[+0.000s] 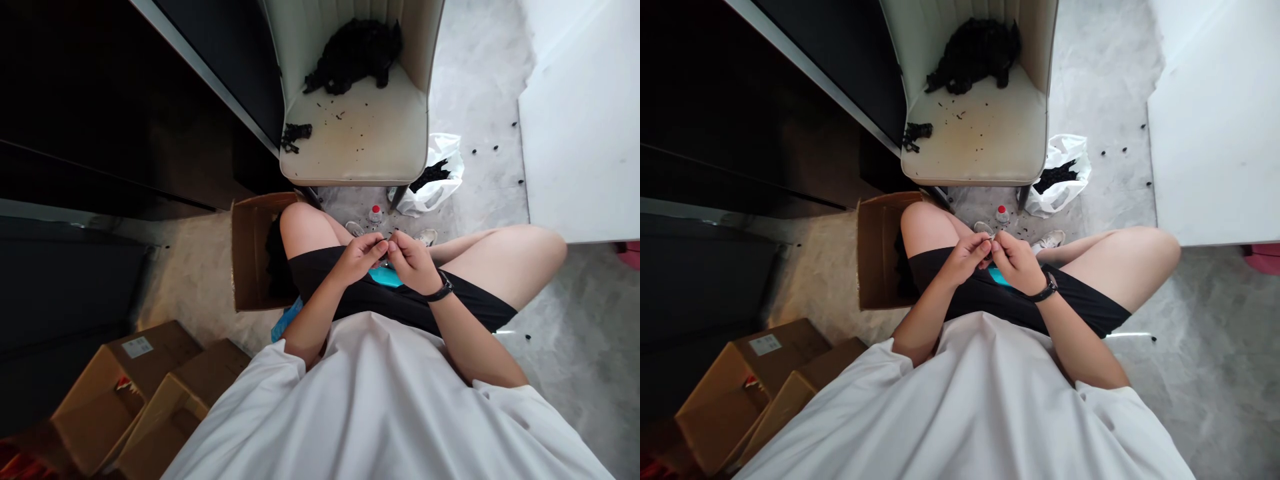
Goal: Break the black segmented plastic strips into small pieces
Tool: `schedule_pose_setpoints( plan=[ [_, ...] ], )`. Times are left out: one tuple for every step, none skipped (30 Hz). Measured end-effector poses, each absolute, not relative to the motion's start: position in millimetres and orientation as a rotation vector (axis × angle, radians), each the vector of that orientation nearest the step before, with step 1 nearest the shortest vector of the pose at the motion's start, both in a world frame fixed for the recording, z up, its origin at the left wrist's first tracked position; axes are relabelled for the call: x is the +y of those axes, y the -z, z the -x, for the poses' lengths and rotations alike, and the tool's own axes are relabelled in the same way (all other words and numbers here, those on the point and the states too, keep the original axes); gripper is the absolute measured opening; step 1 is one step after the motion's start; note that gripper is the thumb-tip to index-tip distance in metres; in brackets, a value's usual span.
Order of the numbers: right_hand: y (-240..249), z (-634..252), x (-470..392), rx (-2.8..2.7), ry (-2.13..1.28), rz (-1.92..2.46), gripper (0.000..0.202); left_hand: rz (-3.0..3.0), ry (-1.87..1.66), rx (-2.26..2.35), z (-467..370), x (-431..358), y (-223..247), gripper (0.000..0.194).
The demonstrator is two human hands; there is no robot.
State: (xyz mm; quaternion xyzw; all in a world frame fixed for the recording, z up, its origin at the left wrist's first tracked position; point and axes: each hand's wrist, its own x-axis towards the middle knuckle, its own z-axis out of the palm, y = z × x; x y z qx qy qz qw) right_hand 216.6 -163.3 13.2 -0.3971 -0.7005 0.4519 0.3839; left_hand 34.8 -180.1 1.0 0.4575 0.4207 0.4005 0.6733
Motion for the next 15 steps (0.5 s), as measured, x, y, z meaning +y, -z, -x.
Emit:
schedule_pose_setpoints(
  plan=[
    [-13, -215, -164, -1.76, -1.16, 1.013, 0.049, -1.015, -0.911, 0.916, -35, -180, 1, 0.064],
    [-12, -214, -166, -1.729, -1.172, 1.017, 0.052, -0.997, -0.92, 0.887, -35, -181, 4, 0.062],
    [-10, -212, -167, -1.694, -1.193, 1.027, 0.055, -0.978, -0.926, 0.862, -35, -181, 6, 0.061],
    [-8, -211, -168, -1.649, -1.222, 1.043, 0.057, -0.958, -0.93, 0.843, -35, -182, 9, 0.061],
    [-7, -210, -170, -1.596, -1.257, 1.06, 0.059, -0.941, -0.93, 0.832, -35, -182, 11, 0.061],
    [-5, -209, -171, -1.542, -1.297, 1.073, 0.06, -0.931, -0.927, 0.828, -34, -182, 12, 0.061],
    [-3, -208, -172, -1.497, -1.339, 1.08, 0.061, -0.929, -0.919, 0.827, -34, -183, 13, 0.062],
    [-1, -208, -173, -1.47, -1.376, 1.08, 0.062, -0.938, -0.907, 0.832, -33, -183, 12, 0.063],
    [-1, -208, -174, -1.467, -1.405, 1.071, 0.061, -0.958, -0.894, 0.845, -32, -182, 11, 0.064],
    [0, -209, -174, -1.48, -1.419, 1.06, 0.061, -0.989, -0.888, 0.872, -31, -182, 9, 0.064],
    [0, -209, -174, -1.502, -1.415, 1.05, 0.06, -1.03, -0.9, 0.922, -31, -182, 6, 0.064],
    [0, -209, -174, -1.522, -1.394, 1.049, 0.059, -1.08, -0.934, 0.997, -31, -181, 4, 0.064],
    [-1, -210, -174, -1.539, -1.357, 1.058, 0.059, -1.136, -0.984, 1.094, -31, -181, 2, 0.063],
    [-1, -210, -174, -1.557, -1.312, 1.076, 0.058, -1.193, -1.043, 1.201, -31, -181, 0, 0.063],
    [-2, -210, -174, -1.575, -1.263, 1.103, 0.057, -1.243, -1.102, 1.309, -32, -182, -1, 0.063]
  ],
)
